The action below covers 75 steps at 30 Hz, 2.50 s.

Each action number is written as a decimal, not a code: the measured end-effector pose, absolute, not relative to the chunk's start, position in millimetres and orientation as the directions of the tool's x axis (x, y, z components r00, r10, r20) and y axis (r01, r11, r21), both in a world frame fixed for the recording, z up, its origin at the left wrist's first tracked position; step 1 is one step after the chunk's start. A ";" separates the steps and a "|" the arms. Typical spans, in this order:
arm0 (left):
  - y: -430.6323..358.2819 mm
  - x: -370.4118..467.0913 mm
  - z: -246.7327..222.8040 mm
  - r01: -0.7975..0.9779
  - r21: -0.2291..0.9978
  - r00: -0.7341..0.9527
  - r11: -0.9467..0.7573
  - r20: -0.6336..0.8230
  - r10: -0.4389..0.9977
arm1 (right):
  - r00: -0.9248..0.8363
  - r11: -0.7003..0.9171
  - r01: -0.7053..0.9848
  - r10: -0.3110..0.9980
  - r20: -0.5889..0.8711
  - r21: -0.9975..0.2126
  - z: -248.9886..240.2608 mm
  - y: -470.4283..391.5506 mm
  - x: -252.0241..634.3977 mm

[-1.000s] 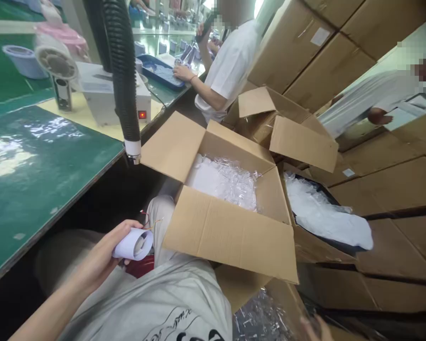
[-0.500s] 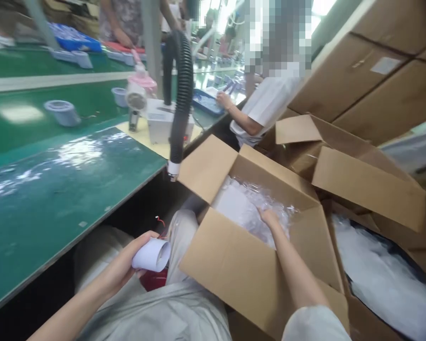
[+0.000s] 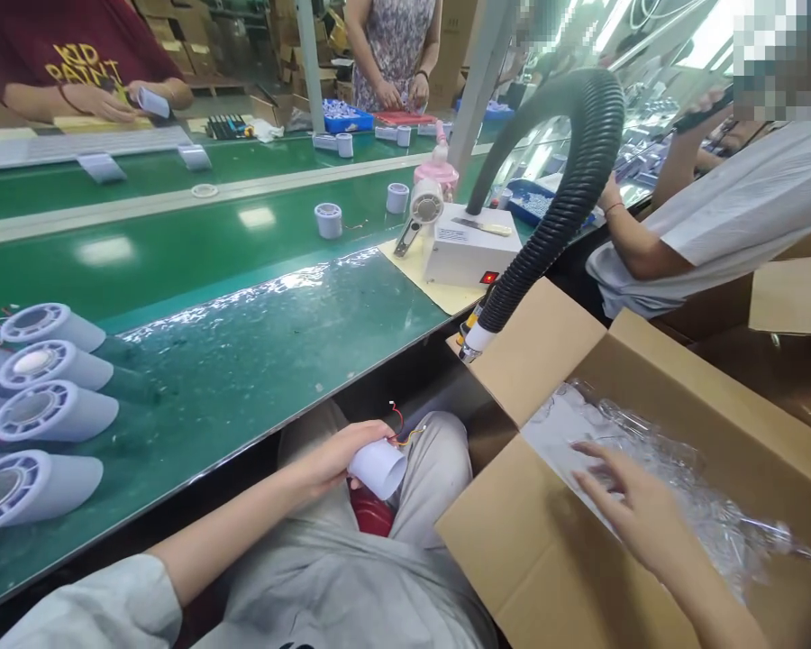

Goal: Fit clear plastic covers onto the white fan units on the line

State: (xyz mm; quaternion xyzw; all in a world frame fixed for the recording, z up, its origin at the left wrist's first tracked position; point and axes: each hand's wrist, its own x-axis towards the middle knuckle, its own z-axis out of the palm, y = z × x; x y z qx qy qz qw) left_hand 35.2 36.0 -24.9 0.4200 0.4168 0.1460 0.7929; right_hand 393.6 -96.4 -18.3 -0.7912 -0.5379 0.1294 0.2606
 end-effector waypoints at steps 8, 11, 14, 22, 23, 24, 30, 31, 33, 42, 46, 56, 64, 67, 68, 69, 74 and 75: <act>38.8 37.7 -11.2 0.302 0.882 0.722 0.362 -0.460 0.518 | -0.350 0.368 0.899 0.930 0.114 -0.238 8.7 -54.1 236.8; 39.1 33.2 -3.8 0.304 0.953 0.764 -0.007 -0.239 0.599 | -0.349 0.341 0.884 0.936 0.033 -0.320 3.1 -45.1 231.7; 36.5 27.9 -2.2 0.297 0.935 0.742 -0.194 -0.098 0.663 | -0.341 0.245 0.725 0.940 -0.026 -0.644 6.3 -44.0 231.8; 27.5 21.0 -18.5 0.221 0.910 0.734 -0.352 0.083 0.674 | -0.017 -0.050 0.332 0.998 -0.059 -0.942 18.0 -42.2 224.3; 26.7 20.7 -18.8 0.197 0.924 0.743 -0.329 0.078 0.664 | -0.002 -0.051 0.308 0.999 -0.054 -0.950 17.8 -41.1 225.8; 25.9 20.5 -18.6 0.173 0.942 0.752 -0.286 0.062 0.656 | 0.000 -0.045 0.285 0.999 -0.047 -0.957 17.3 -40.1 227.7; 17.7 16.9 -17.4 0.021 0.965 0.737 0.260 -0.191 0.648 | -0.272 0.212 0.374 0.956 0.112 -0.903 5.0 -46.3 237.8; 16.6 15.8 -17.6 0.011 0.947 0.737 0.321 -0.224 0.638 | -0.290 0.264 0.408 0.945 0.150 -0.874 2.1 -49.3 237.9; 15.2 13.8 -17.1 0.009 0.927 0.744 0.375 -0.257 0.617 | -0.283 0.314 0.441 0.938 0.201 -0.841 -2.6 -55.3 237.2; 13.0 7.9 -3.0 0.039 0.996 0.770 0.076 -0.078 0.633 | -0.251 0.216 0.435 0.961 0.113 -0.874 3.7 -66.3 237.9; 10.8 6.0 -0.2 0.037 0.999 0.789 0.012 -0.037 0.614 | -0.255 0.146 0.337 0.965 0.060 -0.930 10.4 -68.7 237.3; 8.9 5.1 7.8 0.044 0.993 0.805 -0.112 0.031 0.592 | -0.240 -0.154 0.055 0.957 -0.162 -0.987 17.4 -71.0 233.0; 9.2 3.7 8.3 0.022 0.989 0.808 -0.145 0.068 0.586 | -0.230 -0.293 -0.125 0.938 -0.260 -0.948 10.1 -67.7 227.6; 9.9 3.6 8.0 0.022 0.990 0.811 -0.139 0.063 0.582 | -0.228 -0.364 -0.181 0.919 -0.321 -0.914 9.0 -65.8 226.4; 10.1 3.5 8.0 0.023 0.991 0.812 -0.135 0.060 0.581 | -0.232 -0.396 -0.196 0.908 -0.350 -0.897 8.6 -65.1 225.7; 10.3 3.5 8.0 0.024 0.991 0.813 -0.130 0.057 0.579 | -0.241 -0.430 -0.209 0.893 -0.380 -0.878 8.4 -64.5 224.8; 10.5 2.7 6.6 -0.010 0.994 0.816 -0.104 0.069 0.573 | -0.284 -0.539 -0.276 0.836 -0.469 -0.795 8.8 -62.6 217.2; 10.4 2.5 5.7 -0.024 0.995 0.816 -0.102 0.078 0.572 | -0.286 -0.553 -0.292 0.829 -0.481 -0.780 8.9 -62.4 215.7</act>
